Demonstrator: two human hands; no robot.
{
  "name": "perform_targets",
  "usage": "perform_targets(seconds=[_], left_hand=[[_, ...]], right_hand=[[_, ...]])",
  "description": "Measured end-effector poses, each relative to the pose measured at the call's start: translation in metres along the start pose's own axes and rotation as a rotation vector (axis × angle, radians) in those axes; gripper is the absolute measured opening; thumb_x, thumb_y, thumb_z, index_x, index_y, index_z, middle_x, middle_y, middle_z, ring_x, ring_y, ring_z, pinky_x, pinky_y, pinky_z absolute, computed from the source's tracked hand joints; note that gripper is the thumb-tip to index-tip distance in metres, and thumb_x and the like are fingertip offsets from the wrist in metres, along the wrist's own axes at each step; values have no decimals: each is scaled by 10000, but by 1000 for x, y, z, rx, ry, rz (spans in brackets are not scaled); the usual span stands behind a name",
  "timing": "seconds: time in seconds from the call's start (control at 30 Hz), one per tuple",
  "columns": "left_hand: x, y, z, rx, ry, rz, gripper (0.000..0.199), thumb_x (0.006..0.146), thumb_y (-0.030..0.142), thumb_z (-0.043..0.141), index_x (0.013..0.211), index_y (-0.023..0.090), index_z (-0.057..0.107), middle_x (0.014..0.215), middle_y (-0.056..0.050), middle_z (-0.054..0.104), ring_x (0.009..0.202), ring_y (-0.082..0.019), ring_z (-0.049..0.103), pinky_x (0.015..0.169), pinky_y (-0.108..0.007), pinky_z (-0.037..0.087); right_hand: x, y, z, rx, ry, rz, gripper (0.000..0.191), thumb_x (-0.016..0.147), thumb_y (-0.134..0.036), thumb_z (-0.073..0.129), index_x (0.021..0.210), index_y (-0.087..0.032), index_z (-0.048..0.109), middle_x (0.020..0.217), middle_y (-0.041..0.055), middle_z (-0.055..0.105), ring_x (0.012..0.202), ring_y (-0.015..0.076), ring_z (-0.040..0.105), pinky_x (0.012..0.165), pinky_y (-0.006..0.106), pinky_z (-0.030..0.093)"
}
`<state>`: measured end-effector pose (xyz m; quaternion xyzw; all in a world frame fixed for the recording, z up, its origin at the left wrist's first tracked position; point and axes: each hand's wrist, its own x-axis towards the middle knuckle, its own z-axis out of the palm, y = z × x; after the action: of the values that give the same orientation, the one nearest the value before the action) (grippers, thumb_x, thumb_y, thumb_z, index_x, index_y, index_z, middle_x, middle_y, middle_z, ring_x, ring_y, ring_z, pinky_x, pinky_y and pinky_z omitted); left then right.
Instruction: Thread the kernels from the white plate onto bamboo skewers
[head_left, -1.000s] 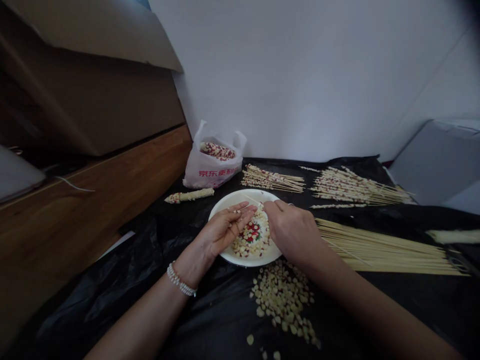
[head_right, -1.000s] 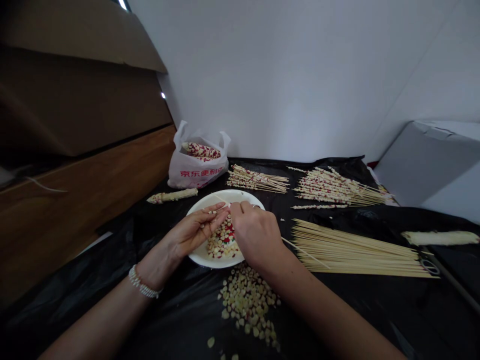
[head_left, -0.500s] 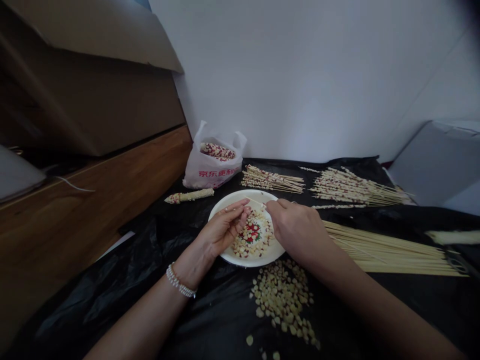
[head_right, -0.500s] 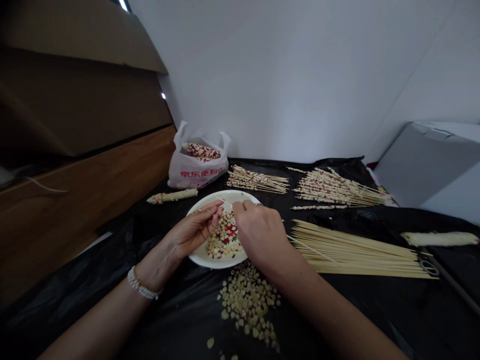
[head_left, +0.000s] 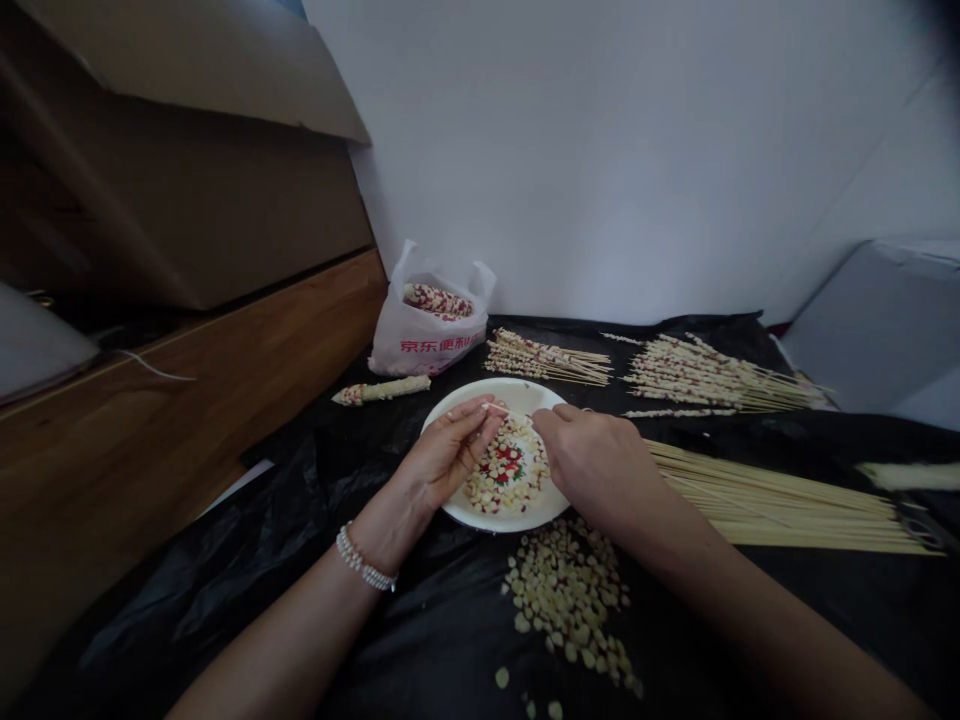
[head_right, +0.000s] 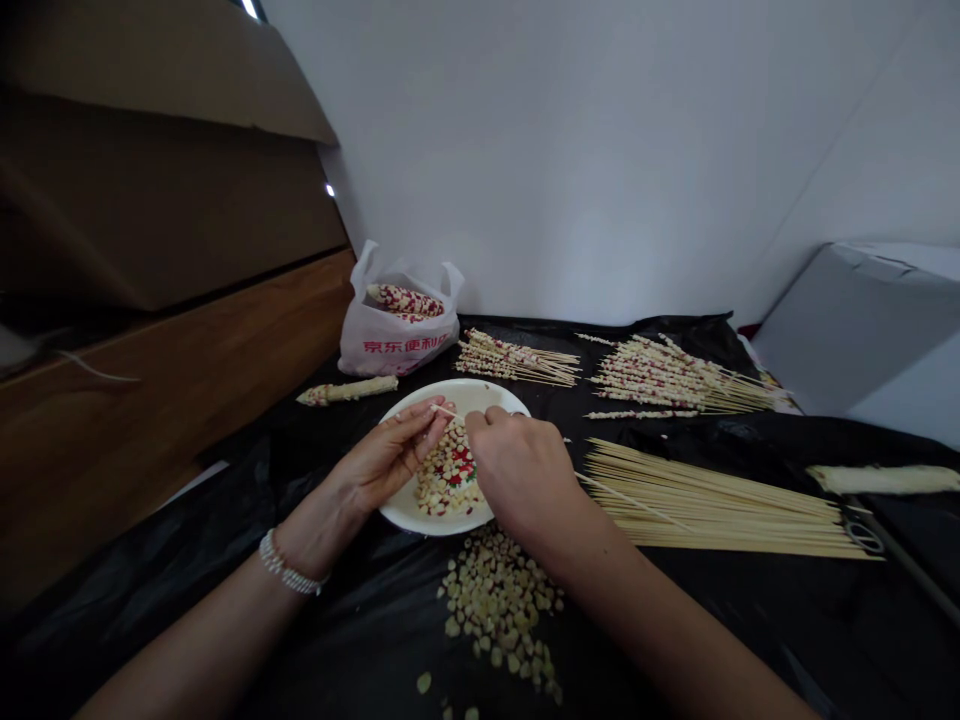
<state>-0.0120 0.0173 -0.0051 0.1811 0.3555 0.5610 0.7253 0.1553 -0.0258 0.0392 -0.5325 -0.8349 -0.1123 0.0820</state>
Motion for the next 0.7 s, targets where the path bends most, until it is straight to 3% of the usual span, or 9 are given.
perform_targets(seconds=[0.2, 0.7], left_hand=[[1, -1, -1, 19, 9, 31, 216, 795, -62, 542, 905, 50, 690, 961, -146, 704, 847, -150, 693, 786, -197, 571], [-1, -1, 0, -18, 6, 8, 209, 805, -46, 549, 915, 60, 692, 902, -128, 718, 781, -133, 699, 747, -194, 584]], right_hand=[[1, -2, 1, 8, -39, -14, 166, 841, -73, 481, 886, -156, 617, 811, 70, 670, 636, 164, 609, 476, 278, 235], [0, -5, 5, -11, -39, 4, 190, 843, -47, 457, 883, -150, 612, 805, 78, 666, 681, 205, 646, 482, 284, 260]])
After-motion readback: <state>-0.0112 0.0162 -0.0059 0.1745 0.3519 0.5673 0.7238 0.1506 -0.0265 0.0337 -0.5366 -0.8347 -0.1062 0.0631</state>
